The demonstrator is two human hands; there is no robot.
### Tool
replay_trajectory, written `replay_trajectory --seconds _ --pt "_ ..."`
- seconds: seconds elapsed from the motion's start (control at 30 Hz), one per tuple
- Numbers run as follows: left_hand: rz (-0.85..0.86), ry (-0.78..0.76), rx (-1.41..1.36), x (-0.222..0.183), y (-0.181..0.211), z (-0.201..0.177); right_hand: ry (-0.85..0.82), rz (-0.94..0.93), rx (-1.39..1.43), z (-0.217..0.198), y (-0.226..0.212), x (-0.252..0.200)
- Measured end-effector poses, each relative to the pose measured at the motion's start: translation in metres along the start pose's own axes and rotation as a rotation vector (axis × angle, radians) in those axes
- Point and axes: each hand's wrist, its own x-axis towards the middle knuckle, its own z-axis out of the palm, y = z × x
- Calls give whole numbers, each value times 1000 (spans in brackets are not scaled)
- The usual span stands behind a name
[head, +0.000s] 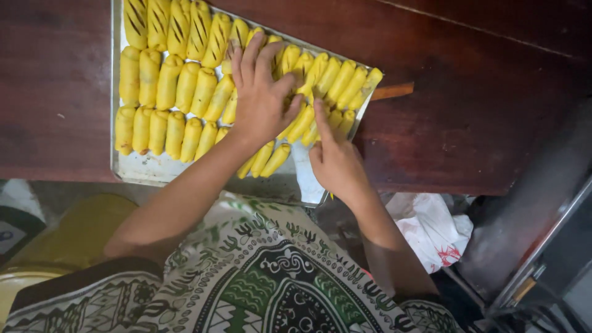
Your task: Scoring diagonal lines onto the surface of yellow dough rolls using a utility knife.
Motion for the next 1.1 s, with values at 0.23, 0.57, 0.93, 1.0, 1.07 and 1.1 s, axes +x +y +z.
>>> replay_trajectory --seconds 0.23,0.57,0.93,1.0,1.07,1.1 --pt "-19 0 0 4 0 3 101 -180 34 6 8 0" --pt "29 -34 -24 9 20 15 105 -5 -17 -13 28 18" --pt "27 -34 -5 0 20 21 81 -36 8 -6 25 3" --pt "27 -10 13 1 21 22 20 -6 16 -6 23 -6" --pt "20 -1 22 3 20 20 36 -53 18 -5 28 -12" --pt "9 -2 26 2 20 19 46 -91 24 -3 29 -16"
